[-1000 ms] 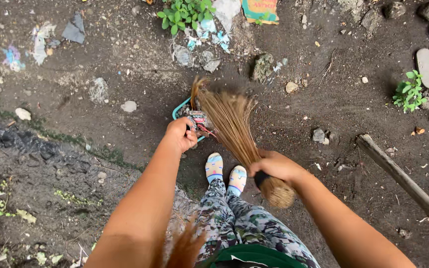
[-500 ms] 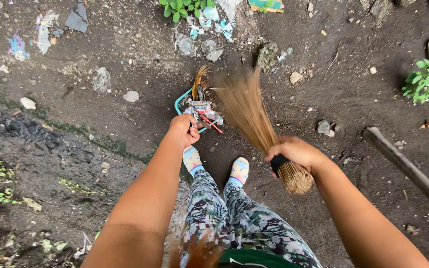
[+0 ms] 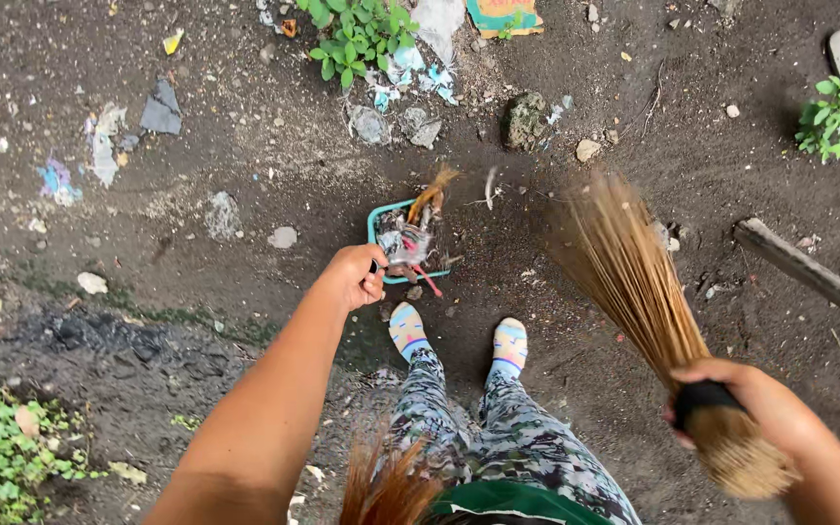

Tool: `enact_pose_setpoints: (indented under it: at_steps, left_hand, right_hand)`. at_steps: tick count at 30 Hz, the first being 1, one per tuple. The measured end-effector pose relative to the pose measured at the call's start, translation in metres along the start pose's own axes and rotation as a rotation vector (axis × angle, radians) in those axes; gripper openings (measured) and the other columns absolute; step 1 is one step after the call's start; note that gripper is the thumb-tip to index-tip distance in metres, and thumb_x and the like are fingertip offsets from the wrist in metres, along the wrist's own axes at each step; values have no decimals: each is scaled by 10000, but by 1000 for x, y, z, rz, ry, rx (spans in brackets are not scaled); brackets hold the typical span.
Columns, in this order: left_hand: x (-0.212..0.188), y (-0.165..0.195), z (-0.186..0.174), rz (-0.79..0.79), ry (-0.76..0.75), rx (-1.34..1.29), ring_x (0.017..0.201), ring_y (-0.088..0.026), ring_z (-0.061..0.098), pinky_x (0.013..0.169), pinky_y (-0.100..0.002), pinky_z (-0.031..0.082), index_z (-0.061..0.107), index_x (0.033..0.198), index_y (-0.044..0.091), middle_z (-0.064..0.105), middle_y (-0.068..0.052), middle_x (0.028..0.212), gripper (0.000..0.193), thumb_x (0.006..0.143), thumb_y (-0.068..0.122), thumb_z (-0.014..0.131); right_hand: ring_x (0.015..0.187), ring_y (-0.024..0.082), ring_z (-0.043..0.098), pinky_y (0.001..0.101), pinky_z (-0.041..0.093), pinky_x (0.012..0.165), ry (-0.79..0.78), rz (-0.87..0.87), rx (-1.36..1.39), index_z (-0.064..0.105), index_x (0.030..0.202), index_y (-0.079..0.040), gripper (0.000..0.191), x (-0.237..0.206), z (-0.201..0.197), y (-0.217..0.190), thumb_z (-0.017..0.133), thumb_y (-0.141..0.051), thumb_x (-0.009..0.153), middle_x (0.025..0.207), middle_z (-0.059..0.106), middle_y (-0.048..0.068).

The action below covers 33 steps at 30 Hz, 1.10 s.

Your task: The person sweeps scattered litter and debris into a green dustpan using a traditional straw broom. They repeatedly sweep small piles of trash, lift the dustpan to collect the debris, and move to new spots to continue sweeping.

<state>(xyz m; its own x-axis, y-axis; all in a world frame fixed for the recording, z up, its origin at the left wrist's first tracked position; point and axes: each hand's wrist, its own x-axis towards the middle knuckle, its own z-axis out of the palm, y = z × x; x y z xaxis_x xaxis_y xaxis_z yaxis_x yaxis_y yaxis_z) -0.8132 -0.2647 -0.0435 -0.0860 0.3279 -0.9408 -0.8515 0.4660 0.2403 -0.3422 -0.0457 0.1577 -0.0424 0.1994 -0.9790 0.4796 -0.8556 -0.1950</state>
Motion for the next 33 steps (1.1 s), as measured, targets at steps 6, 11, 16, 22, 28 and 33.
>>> enact_pose_setpoints:
  at_steps: [6, 11, 16, 22, 28, 33]
  left_hand:
    - [13, 22, -4, -7, 23, 172, 454, -84, 327, 390, -245, 272, 459, 762, 40, 430, -39, 630, 124, 820, 37, 569]
    - [13, 38, -9, -29, 41, 139, 463, -88, 330, 406, -254, 275, 446, 798, 36, 455, -48, 648, 135, 829, 17, 576]
    - [3, 50, -24, -25, 31, 108, 462, -90, 308, 408, -255, 260, 422, 819, 49, 389, -46, 676, 168, 820, 11, 586]
    - [-10, 53, -48, -19, 42, -30, 475, -83, 323, 423, -255, 283, 439, 852, 43, 449, -64, 761, 164, 829, 3, 596]
    - [-2, 45, -48, -16, 62, -203, 468, -91, 332, 421, -254, 283, 438, 855, 57, 441, -63, 752, 173, 811, 17, 601]
    - [4, 45, -53, -19, 90, -238, 477, -98, 334, 432, -263, 285, 444, 857, 42, 459, -77, 739, 162, 818, -20, 588]
  right_hand:
    - [548, 269, 630, 402, 548, 487, -178, 12, 196, 603, 986, -25, 265, 47, 178, 8, 654, -228, 824, 739, 681, 150]
    - [510, 302, 630, 403, 537, 460, -310, 49, 37, 581, 941, -43, 267, -4, 230, 9, 661, -227, 766, 682, 679, 169]
    - [466, 261, 565, 371, 507, 429, -115, 13, 5, 604, 958, 19, 314, -66, 153, -12, 690, -215, 766, 639, 618, 136]
    - [504, 298, 625, 419, 553, 470, -7, -70, -179, 580, 970, 70, 366, -19, 94, -43, 655, -242, 794, 686, 648, 191]
    - [600, 313, 676, 413, 582, 514, -102, -109, -374, 590, 1091, 36, 365, 106, 199, -60, 695, -170, 808, 810, 676, 204]
    - [972, 193, 629, 260, 479, 714, -174, -415, -827, 395, 1432, 66, 886, 68, 231, -18, 874, -203, 737, 1262, 570, 204]
